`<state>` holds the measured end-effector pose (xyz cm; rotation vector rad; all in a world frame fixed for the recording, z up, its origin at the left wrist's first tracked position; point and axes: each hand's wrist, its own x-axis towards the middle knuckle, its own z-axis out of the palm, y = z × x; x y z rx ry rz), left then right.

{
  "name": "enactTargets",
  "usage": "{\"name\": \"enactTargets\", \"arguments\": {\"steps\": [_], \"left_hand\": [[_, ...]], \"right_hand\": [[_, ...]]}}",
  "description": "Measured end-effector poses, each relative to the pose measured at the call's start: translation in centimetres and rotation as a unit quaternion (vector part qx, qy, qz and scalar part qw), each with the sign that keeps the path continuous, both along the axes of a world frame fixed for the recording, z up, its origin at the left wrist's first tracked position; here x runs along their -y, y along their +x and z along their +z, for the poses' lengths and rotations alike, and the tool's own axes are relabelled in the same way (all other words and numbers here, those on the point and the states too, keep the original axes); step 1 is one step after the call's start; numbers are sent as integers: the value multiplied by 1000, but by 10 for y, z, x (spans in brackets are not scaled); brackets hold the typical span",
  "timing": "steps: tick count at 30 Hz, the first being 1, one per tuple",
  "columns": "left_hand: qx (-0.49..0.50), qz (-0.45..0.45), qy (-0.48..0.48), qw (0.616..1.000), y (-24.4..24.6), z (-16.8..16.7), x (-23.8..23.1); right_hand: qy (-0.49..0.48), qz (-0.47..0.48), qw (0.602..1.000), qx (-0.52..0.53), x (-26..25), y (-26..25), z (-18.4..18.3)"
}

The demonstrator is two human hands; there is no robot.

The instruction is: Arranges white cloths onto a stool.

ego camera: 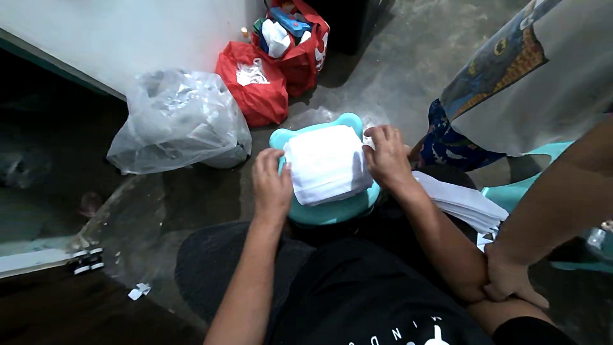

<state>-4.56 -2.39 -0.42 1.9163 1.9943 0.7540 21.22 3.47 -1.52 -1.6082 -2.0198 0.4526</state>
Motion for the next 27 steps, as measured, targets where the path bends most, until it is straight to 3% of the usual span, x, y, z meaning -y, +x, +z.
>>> {"name": "enactTargets", "arguments": {"steps": [4,8,14,18,23,27], "left_hand": [[-77,-80,53,992,35,-38,-21],[-119,-89,1,989,34,-67,-29],[-49,-61,-12,997,14,-87,-30],[-5,-39,-25,999,4,-87,-32],[115,86,25,989,-25,-70,-44],[211,275,118,931,-72,-46,-71]], "right_hand": [[83,78,994,5,0,-46,-29],[58,109,989,84,-5,-63,-61],[45,98,988,112,-7,-59,-71],[-23,56,994,88,-13,-46,-65],[-58,-12,998,7,-21,-27,-35],[24,11,999,-46,-15,-26,-7]]}}
